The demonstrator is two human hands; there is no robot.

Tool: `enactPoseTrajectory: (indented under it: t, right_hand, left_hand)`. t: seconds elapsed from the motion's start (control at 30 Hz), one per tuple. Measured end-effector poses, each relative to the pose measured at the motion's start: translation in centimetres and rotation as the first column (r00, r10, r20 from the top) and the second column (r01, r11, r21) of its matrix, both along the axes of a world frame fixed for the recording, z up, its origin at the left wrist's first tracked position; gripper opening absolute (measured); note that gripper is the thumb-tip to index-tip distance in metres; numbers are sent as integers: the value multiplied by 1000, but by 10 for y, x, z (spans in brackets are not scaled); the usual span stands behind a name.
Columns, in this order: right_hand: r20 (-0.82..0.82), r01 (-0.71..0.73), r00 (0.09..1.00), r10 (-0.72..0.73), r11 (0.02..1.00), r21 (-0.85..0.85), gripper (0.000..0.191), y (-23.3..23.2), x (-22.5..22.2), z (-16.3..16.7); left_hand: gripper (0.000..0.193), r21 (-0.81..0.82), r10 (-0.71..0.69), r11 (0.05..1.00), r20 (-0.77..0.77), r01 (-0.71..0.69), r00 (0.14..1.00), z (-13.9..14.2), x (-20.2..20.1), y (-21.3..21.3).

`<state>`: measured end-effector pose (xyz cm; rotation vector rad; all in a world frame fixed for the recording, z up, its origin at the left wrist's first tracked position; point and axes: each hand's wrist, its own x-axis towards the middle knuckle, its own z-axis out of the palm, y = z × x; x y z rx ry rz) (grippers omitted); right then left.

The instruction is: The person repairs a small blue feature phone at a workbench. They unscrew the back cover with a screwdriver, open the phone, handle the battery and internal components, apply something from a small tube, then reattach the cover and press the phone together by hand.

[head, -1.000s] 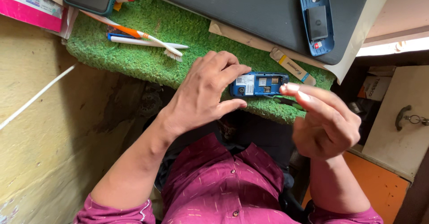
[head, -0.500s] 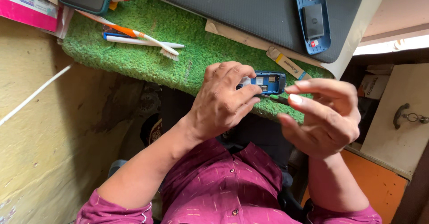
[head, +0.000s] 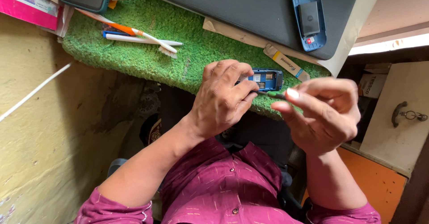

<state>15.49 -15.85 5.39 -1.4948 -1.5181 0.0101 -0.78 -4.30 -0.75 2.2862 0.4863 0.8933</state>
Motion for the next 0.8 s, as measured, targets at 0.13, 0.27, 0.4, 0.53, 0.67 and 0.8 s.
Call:
enactPoseTrajectory:
  t: [0.13,0.27,0.4,0.53,0.67,0.8]
  right_hand:
    - [-24,31,999,-35,988,-153,23,-4,3,2]
    - [-27,10,1000,-13,996,-94,27,-5,4,0]
    - [-33,-26,999,27,1000,14,32,-6,4,-4]
    - [-116,58,990,-76,987,-148,30,-9,7,-3]
    - [-36,51,998,-55,992,-115,34,-7,9,-3]
    - [81,40,996,-39,999,-16,36,-4,5,-6]
  left_hand:
    - [17,-7,-6,1000,4,6,1000,1,0,1]
    - [19,-29,-28,999,15,28,1000,3,-2,3]
    - [19,-61,-55,997,-4,54,998,4,-3,5]
    - [17,-38,-57,998,18,58,998,3,-2,5]
    - [15,-19,-57,998,16,57,998,0,-1,5]
    - [16,32,-51,998,19,50,999,-2,-2,5]
